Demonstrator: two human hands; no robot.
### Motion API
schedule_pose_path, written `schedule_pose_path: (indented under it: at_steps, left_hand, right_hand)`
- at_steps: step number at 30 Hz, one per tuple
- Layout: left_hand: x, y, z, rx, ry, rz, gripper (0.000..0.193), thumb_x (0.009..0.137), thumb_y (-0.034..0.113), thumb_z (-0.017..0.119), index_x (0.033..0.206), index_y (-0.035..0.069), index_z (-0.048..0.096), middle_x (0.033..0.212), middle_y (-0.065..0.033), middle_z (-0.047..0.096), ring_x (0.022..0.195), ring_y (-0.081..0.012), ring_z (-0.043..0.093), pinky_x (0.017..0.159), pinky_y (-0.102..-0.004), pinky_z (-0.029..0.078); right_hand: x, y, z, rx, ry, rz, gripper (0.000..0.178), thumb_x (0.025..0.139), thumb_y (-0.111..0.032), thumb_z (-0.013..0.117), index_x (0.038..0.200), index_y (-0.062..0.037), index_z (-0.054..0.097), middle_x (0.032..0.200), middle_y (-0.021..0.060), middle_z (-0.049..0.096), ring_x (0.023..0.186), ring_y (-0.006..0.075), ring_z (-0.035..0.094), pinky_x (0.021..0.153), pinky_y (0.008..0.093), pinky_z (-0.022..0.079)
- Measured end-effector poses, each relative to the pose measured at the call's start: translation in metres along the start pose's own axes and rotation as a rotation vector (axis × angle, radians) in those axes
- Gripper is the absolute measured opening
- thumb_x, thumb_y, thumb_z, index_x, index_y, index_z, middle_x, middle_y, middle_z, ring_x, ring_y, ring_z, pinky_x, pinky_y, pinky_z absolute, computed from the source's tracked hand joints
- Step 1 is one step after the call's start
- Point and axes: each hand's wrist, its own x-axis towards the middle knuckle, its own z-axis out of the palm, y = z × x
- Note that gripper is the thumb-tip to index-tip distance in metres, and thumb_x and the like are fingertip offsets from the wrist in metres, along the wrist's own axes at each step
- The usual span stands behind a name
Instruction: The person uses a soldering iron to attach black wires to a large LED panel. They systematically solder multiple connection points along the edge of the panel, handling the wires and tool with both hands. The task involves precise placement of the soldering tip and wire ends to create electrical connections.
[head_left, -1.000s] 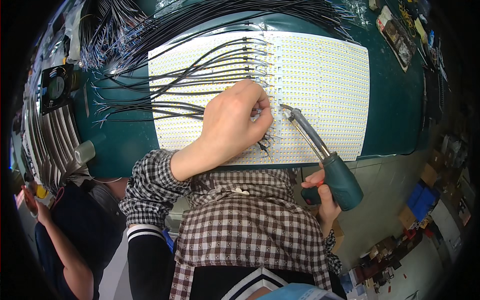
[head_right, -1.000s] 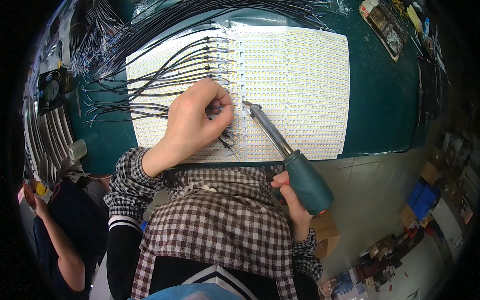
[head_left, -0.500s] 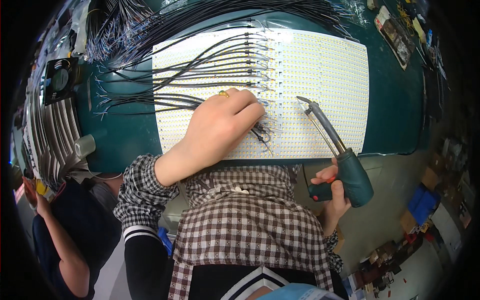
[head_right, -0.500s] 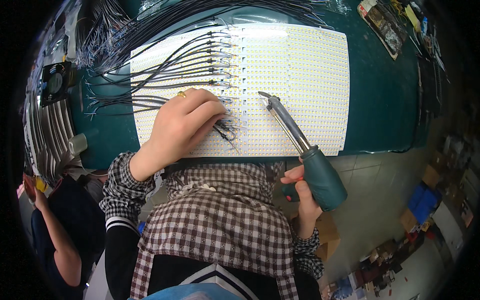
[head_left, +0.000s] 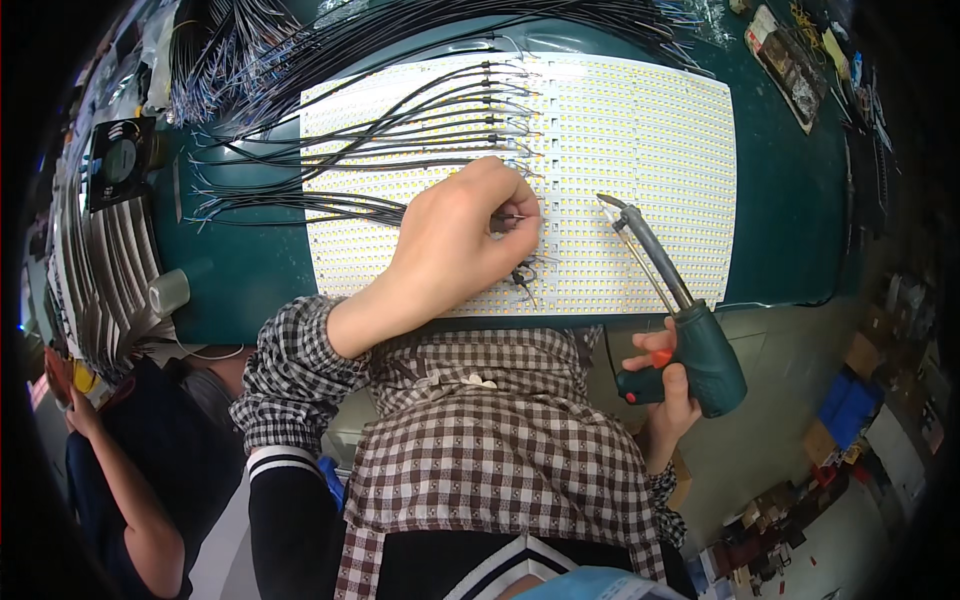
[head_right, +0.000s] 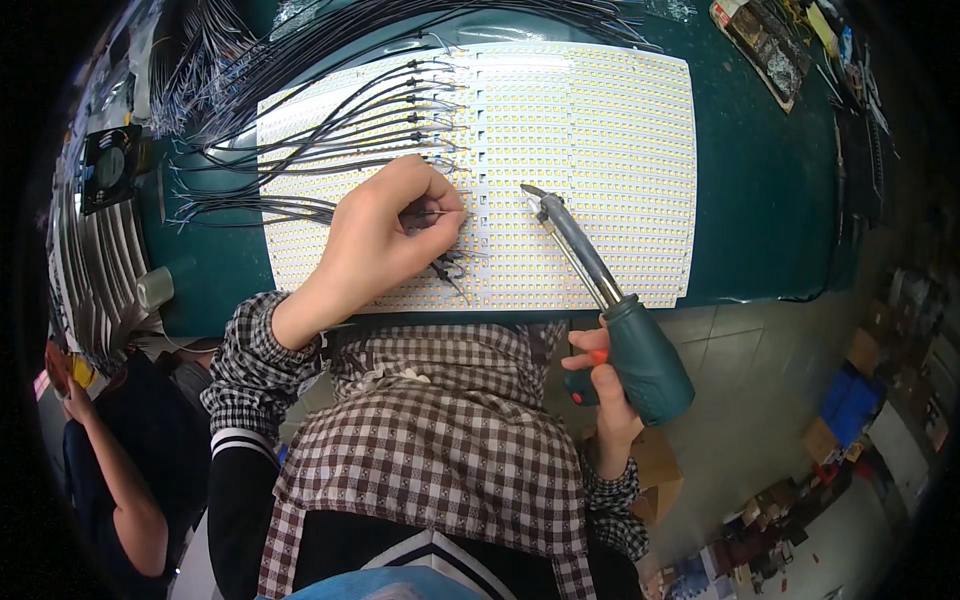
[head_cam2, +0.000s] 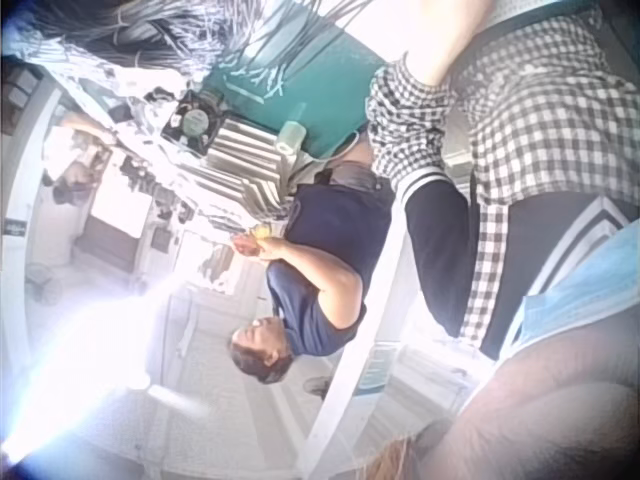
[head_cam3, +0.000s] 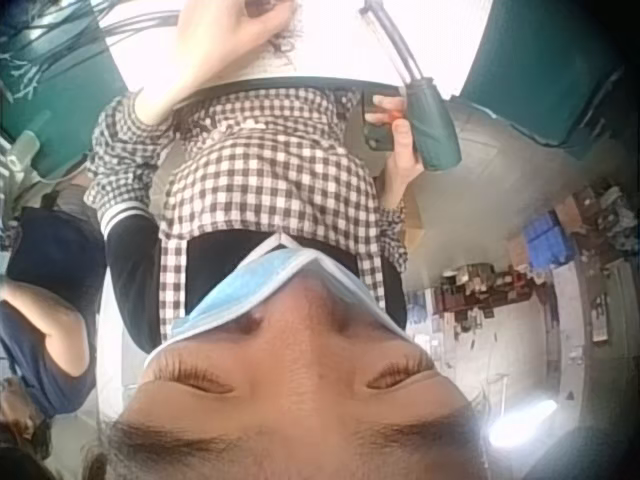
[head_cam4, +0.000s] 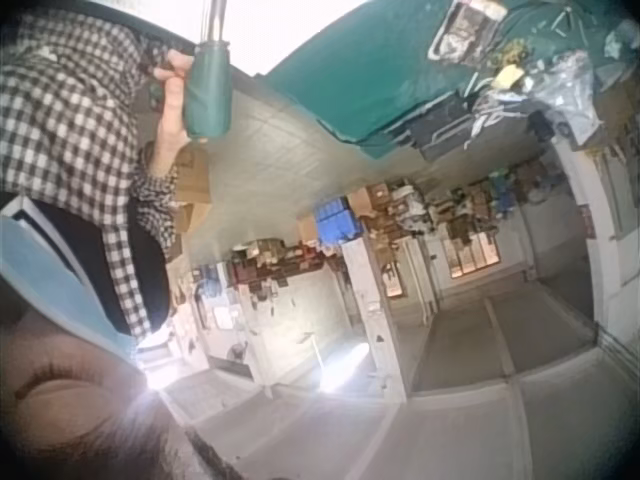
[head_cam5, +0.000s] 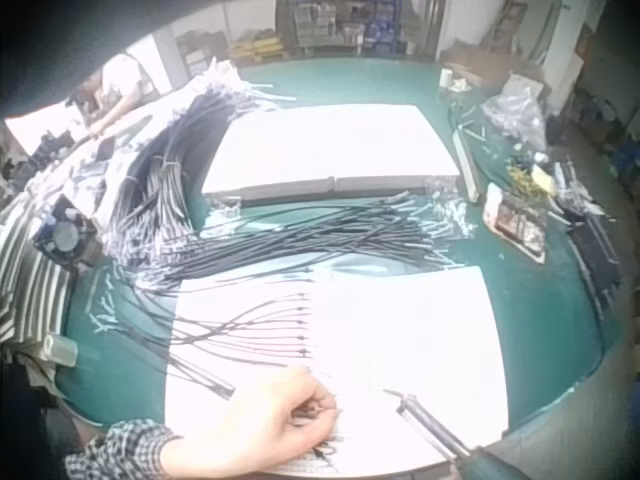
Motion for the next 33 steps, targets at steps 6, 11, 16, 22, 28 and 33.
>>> schedule_pose_path:
  at_steps: [6,11,16,22,28,33]
  left_hand:
    - [0.001,0.001,0.004,0.044,0.014,0.022,0.007,0.071,0.009,0.065,0.074,0.006,0.059,0.073,-0.0071,0.057,0.062,-0.0233,0.059,0.055,-0.0337,0.047]
    - [-0.001,-0.001,0.006,0.075,0.050,0.090,0.008,0.070,0.007,0.065,0.073,0.006,0.057,0.071,-0.0077,0.056,0.061,-0.0246,0.058,0.053,-0.0349,0.045]
    - [-0.002,-0.003,0.012,0.107,0.106,0.132,0.010,0.069,0.005,0.065,0.072,0.006,0.055,0.070,-0.0078,0.055,0.061,-0.0258,0.057,0.051,-0.0356,0.045]
    - [-0.001,-0.003,0.010,0.120,0.103,0.140,0.011,0.069,0.005,0.065,0.072,0.006,0.055,0.070,-0.0076,0.055,0.061,-0.0262,0.057,0.051,-0.0358,0.045]
    - [0.000,-0.002,0.010,0.104,0.092,0.136,0.010,0.068,0.005,0.065,0.072,0.006,0.056,0.070,-0.0077,0.055,0.061,-0.0260,0.057,0.052,-0.0357,0.045]
    - [0.000,-0.002,0.009,0.093,0.088,0.123,0.010,0.068,0.005,0.065,0.072,0.005,0.056,0.070,-0.0080,0.056,0.062,-0.0259,0.057,0.053,-0.0356,0.045]
  right_hand:
    - [-0.001,-0.004,0.006,-0.020,-0.030,0.012,0.055,0.089,-0.027,0.058,0.121,0.0149,0.045,0.098,0.0217,0.061,0.087,0.0292,0.064,0.059,0.0325,0.059]
    - [-0.007,-0.007,0.008,-0.015,-0.039,0.057,0.054,0.088,-0.027,0.059,0.121,0.0144,0.046,0.097,0.0205,0.061,0.087,0.0290,0.064,0.059,0.0333,0.058]
    - [-0.010,-0.009,0.010,0.003,-0.067,0.098,0.054,0.088,-0.026,0.060,0.120,0.0148,0.046,0.092,0.0173,0.060,0.081,0.0262,0.063,0.061,0.0337,0.058]
    - [-0.009,-0.012,0.009,-0.027,-0.115,0.131,0.054,0.088,-0.024,0.059,0.121,0.0162,0.044,0.086,0.0151,0.059,0.075,0.0229,0.062,0.065,0.0341,0.057]
    - [-0.010,-0.009,0.009,-0.033,-0.133,0.136,0.053,0.088,-0.022,0.059,0.121,0.0166,0.043,0.086,0.0155,0.059,0.075,0.0223,0.062,0.066,0.0338,0.056]
    - [-0.010,-0.009,0.009,-0.034,-0.146,0.134,0.052,0.088,-0.020,0.060,0.121,0.0163,0.043,0.086,0.0155,0.060,0.075,0.0226,0.062,0.067,0.0347,0.056]
